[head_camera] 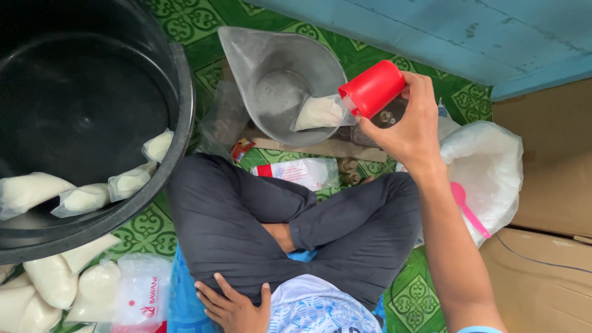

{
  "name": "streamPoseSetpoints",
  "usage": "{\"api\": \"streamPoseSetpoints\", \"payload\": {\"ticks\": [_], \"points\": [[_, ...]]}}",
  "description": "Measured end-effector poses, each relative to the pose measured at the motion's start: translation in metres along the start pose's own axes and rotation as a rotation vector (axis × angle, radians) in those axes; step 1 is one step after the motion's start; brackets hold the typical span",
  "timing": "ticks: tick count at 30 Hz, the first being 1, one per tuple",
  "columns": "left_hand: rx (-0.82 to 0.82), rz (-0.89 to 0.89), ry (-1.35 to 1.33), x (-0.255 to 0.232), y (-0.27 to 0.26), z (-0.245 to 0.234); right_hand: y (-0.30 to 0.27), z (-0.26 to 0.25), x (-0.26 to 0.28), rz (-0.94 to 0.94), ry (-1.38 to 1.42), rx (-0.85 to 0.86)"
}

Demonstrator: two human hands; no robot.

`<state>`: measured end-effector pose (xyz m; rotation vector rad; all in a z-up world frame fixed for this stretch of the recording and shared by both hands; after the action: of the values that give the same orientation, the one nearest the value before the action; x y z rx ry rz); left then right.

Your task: Manually scooping powdered food into plastic bags and organizing them in a tub.

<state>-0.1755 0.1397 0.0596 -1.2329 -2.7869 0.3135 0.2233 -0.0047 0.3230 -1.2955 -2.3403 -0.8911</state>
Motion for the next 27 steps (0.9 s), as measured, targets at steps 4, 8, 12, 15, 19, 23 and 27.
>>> {"api": "streamPoseSetpoints", "payload": {"ticks": [4,8,12,15,19,23,27], "points": [[-0.002,-0.009,-0.012,0.000,0.000,-0.001,0.000,0.000,0.002,-0.006,-0.015,0.000],[-0.018,-0.015,-0.016,0.000,0.000,-0.002,-0.001,0.000,0.002,0.007,0.002,-0.003],[-0.010,-0.019,-0.025,0.000,0.000,-0.001,-0.002,-0.001,0.000,0.017,-0.013,-0.024],[-0.043,-0.013,-0.040,-0.001,0.001,-0.007,-0.003,-0.002,0.001,0.004,-0.025,-0.028],[-0.013,-0.015,-0.023,0.000,0.000,-0.002,-0.002,0.001,0.004,-0.022,-0.030,-0.013],[-0.016,-0.011,-0.026,0.000,0.000,-0.003,-0.001,0.003,0.008,-0.024,-0.015,-0.014],[0.008,-0.016,-0.028,0.001,0.000,0.001,0.001,0.003,0.011,-0.028,-0.012,-0.016]]}}
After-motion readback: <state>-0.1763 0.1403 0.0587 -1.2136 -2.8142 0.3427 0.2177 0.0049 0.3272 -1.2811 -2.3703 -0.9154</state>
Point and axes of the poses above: each hand's wrist, its own y-axis towards the middle knuckle, its own z-axis out of the palm, x = y × z, the point moved 3 cm from there along y, towards the middle knuckle, and after that the axes turned 11 degrees about y, right-handed, at the moved point
